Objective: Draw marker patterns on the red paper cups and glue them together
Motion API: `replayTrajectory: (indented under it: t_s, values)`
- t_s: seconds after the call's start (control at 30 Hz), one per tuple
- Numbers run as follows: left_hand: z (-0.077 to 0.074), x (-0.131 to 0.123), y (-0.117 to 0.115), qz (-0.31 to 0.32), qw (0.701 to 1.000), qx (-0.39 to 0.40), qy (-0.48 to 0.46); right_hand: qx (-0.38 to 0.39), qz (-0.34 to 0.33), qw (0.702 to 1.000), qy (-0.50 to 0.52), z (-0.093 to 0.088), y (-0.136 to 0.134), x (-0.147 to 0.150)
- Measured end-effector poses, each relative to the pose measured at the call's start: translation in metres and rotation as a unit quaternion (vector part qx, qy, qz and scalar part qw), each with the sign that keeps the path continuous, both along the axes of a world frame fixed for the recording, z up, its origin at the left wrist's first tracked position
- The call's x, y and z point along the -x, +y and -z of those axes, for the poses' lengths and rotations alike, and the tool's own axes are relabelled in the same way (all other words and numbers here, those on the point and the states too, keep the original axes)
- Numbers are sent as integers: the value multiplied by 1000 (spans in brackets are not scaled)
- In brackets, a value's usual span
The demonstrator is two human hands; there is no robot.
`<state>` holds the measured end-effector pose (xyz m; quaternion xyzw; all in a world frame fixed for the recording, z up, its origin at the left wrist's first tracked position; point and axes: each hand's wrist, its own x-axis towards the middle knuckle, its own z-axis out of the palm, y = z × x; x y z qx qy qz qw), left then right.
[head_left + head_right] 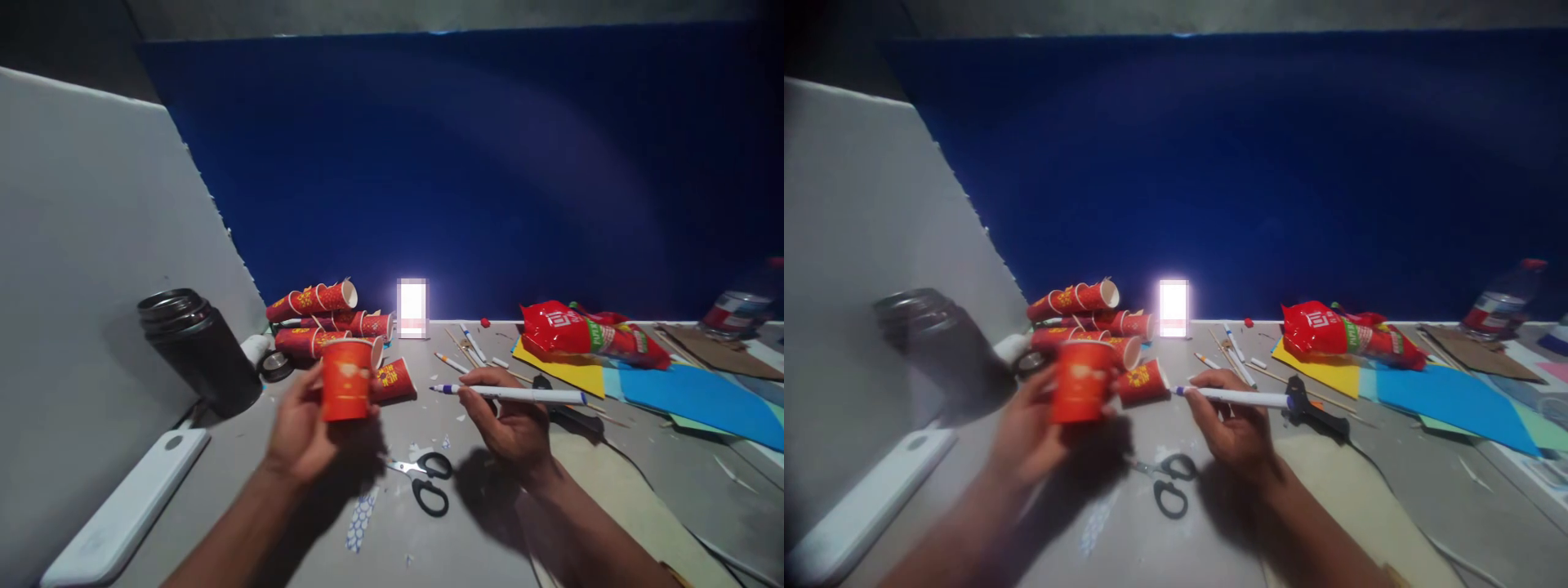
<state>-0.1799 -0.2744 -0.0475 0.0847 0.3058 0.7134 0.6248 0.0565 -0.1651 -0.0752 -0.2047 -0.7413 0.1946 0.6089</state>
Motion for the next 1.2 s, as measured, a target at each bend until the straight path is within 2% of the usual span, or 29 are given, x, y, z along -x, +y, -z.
replayTrajectory:
  t_s: [0.1, 0.17, 0.33, 0.43, 0.7, 1.0, 1.2]
  values:
    - [31, -31, 28, 85, 996, 22, -34, -4, 3, 1000, 0, -1, -1, 1]
    - [45, -42, 39, 104, 993, 23, -45, -6, 8, 1000, -2, -2, -1, 1]
    - [67, -53, 42, 96, 994, 39, -18, 1, 28, 999, -14, 3, 4, 1]
    - [77, -57, 39, 102, 994, 33, -2, 2, 15, 999, -45, 9, 6, 1]
    - [85, -58, 35, 116, 993, 25, -2, -23, -18, 996, -88, 12, 4, 0]
    - [79, -66, 33, 113, 993, 35, -18, -34, -24, 995, -88, 12, 4, -1]
    - [80, -65, 34, 119, 992, 35, -16, -30, -16, 995, -93, 11, 3, -1]
